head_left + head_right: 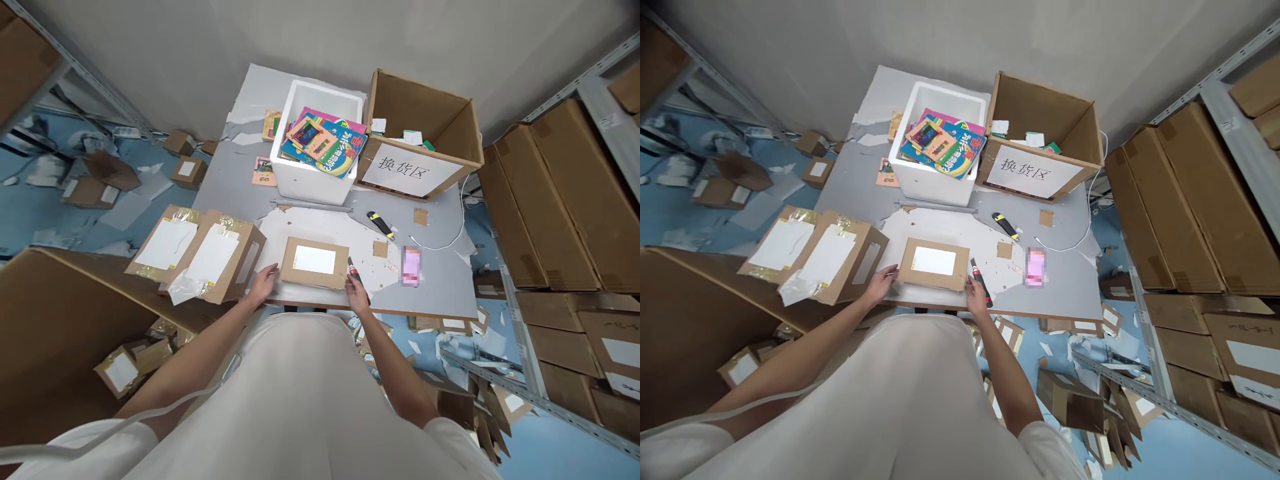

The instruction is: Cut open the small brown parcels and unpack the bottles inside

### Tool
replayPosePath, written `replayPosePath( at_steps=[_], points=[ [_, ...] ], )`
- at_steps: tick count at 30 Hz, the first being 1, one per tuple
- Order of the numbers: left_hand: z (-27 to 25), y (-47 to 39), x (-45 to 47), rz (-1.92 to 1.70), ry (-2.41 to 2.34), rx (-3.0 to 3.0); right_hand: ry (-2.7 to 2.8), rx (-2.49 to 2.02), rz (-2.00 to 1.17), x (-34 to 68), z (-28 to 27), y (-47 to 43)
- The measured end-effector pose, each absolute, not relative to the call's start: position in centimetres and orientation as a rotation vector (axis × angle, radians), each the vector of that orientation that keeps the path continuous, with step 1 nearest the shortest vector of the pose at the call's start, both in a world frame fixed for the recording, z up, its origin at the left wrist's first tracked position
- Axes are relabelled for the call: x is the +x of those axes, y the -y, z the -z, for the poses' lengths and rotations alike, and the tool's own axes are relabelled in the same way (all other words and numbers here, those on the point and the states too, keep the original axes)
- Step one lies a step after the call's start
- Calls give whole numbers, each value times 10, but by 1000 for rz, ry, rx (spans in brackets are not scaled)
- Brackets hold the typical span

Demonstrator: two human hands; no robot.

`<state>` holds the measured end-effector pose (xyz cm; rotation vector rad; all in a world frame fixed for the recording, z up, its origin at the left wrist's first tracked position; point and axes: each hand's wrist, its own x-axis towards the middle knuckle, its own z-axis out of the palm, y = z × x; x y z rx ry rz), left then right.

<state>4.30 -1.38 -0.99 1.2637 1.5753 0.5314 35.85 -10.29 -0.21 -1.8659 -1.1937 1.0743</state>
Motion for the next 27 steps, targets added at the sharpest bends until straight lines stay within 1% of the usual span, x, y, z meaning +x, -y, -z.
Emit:
replayPosePath(
  at_steps=[5,9,12,14,20,23,27],
  points=[
    [17,25,36,-504,-1469,1254,1095,-1820,-1272,349,7,114],
    [19,24,43,-549,-1330,1279,1038,-1756,-1318,338,4,106],
    [10,20,47,-580,-1330,1310,1015,-1750,-1303,335,-5,100],
    [-6,18,47,-575,-1362,1373,1096,-1764,-1265,338,-16,98],
    [-66,5,57,-428,-1657,1643,1402,-2000,-934,346,-55,80],
    [-74,-2,65,-352,-1752,1659,1397,-2054,-944,344,-58,68],
    [-66,-4,67,-386,-1753,1625,1253,-1990,-1023,344,-46,68]
  ],
)
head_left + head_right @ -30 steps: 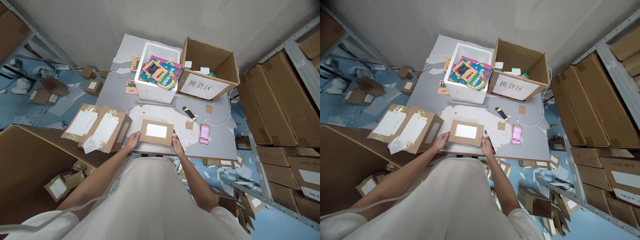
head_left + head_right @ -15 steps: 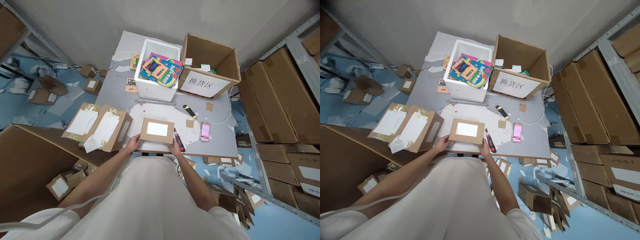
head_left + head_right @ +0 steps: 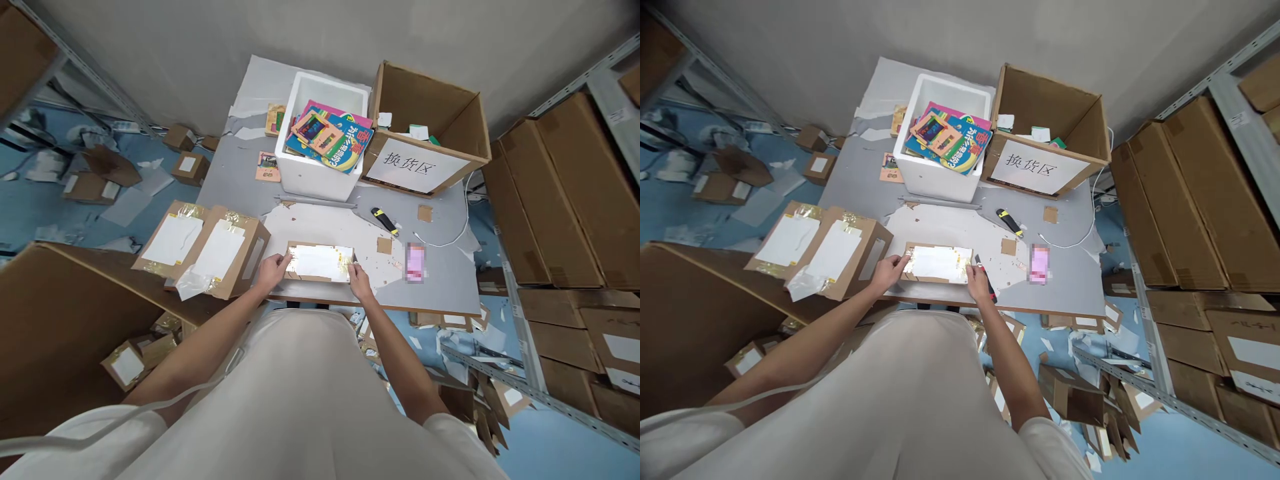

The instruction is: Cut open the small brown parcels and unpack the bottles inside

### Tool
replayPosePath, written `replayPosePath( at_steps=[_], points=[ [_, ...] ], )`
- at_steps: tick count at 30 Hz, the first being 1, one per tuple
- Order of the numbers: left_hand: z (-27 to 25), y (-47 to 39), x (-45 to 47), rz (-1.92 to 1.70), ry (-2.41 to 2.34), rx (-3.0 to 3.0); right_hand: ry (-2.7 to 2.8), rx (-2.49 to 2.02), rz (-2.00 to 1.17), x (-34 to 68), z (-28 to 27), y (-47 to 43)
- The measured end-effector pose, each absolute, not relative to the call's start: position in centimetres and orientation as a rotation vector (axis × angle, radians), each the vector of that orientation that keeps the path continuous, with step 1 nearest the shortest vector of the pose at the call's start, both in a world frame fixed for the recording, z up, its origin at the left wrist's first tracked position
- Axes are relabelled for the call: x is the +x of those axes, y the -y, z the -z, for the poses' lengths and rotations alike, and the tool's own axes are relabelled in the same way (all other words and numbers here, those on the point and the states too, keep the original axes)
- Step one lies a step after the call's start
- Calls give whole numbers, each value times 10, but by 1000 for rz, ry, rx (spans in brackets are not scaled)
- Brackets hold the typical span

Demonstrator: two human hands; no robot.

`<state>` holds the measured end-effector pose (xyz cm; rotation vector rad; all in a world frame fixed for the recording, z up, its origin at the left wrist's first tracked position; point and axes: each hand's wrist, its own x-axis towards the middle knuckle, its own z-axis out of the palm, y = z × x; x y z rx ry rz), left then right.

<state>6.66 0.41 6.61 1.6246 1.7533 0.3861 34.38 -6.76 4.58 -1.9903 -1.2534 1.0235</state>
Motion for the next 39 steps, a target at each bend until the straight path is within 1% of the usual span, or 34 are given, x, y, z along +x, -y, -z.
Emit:
replayPosePath(
  at_steps=[4,7,10,15,21,23,25,29,33,39],
  points=[
    [-57,1,60,-421,-1708,1558,956,-1876,-1223,347,-33,79],
    [-48,9,53,-444,-1695,1534,874,-1846,-1214,349,-25,88],
    [-33,20,43,-482,-1641,1492,972,-1853,-1197,352,-16,97],
    [-11,33,36,-492,-1398,1413,1159,-1870,-1243,349,-7,102],
    [-12,36,45,-510,-1397,1379,1118,-1806,-1271,338,-6,96],
    [-17,34,46,-531,-1404,1386,1166,-1805,-1255,340,-11,95],
    [-24,29,47,-546,-1423,1417,1267,-1846,-1172,344,-19,92],
    [-41,9,55,-430,-1603,1619,1400,-1968,-996,350,-32,78],
    [-43,-16,68,-377,-1701,1633,1387,-2016,-982,349,-30,59],
    [-30,-31,70,-400,-1739,1506,1318,-2019,-1008,351,-18,48]
  ],
)
